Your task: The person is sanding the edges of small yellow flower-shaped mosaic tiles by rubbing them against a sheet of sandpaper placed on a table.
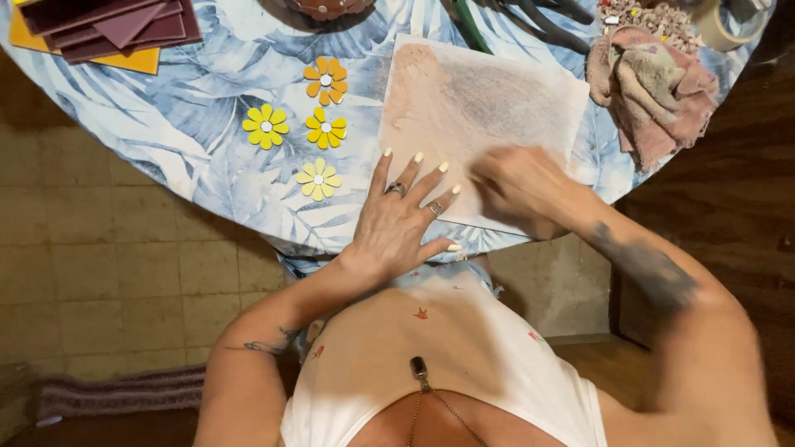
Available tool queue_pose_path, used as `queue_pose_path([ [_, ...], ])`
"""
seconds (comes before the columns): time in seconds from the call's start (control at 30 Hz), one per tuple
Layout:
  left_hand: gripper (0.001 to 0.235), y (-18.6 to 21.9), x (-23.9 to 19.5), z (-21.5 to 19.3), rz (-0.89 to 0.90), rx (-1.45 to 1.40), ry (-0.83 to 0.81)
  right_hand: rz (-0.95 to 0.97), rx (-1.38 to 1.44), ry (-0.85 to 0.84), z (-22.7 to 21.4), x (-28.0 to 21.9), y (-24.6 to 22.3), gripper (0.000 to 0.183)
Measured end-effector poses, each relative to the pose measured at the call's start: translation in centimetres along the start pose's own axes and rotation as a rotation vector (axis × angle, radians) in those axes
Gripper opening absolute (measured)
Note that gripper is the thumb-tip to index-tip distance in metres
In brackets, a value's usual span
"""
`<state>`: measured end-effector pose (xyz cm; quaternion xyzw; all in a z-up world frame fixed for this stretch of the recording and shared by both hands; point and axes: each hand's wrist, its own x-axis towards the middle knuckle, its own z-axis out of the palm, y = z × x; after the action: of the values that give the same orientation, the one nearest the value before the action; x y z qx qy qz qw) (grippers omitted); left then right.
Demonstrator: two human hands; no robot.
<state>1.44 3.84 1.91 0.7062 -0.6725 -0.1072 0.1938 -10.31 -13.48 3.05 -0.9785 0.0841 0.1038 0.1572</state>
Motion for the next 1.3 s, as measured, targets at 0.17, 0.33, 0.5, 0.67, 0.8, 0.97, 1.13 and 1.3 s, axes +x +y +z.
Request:
queue_pose_path([
  [0.17, 0.06, -0.5, -0.3, 1.3, 0.019, 0.086, 0.042, -0.042, -0.245, 0.524, 2.4, 10.1, 2.6, 0.014],
  [0.33, 0.063, -0.5, -0.3, 1.7, 0.055, 0.177, 0.121, -0.047, -0.336, 0.655, 2.0, 6.1, 0.4, 0.017],
  [0.5, 0.062, -0.6, -0.1, 1.1, 0.01, 0.01, -0.069, -0.167, -0.474, 0.163, 2.8, -4.3, 2.1, 0.01],
  [0.67, 0.066, -0.8, -0.4, 1.7, 0.023, 0.015, -0.052, 0.032, -0.182, -0.106, 0.9, 0.0, 1.9, 0.021],
  [0.8, 0.069, -0.6, -0.5, 1.9, 0.015, 0.036, -0.029, -0.009, -0.118, 0.143, 0.9, 8.7, 2.6, 0.018],
  [0.97, 0.069, -0.3, -0.4, 1.6, -0.001, 0.062, -0.041, -0.092, -0.381, 0.482, 1.7, 10.0, 2.9, 0.014],
  [1.13, 0.069, -0.3, -0.5, 1.5, 0.007, 0.045, -0.033, -0.348, -0.413, 0.27, 1.5, -0.3, 2.7, 0.015],
  [1.3, 0.07, -0.5, -0.5, 1.4, 0.025, 0.04, -0.03, -0.019, -0.27, -0.235, -1.1, -1.6, 2.0, 0.027],
])
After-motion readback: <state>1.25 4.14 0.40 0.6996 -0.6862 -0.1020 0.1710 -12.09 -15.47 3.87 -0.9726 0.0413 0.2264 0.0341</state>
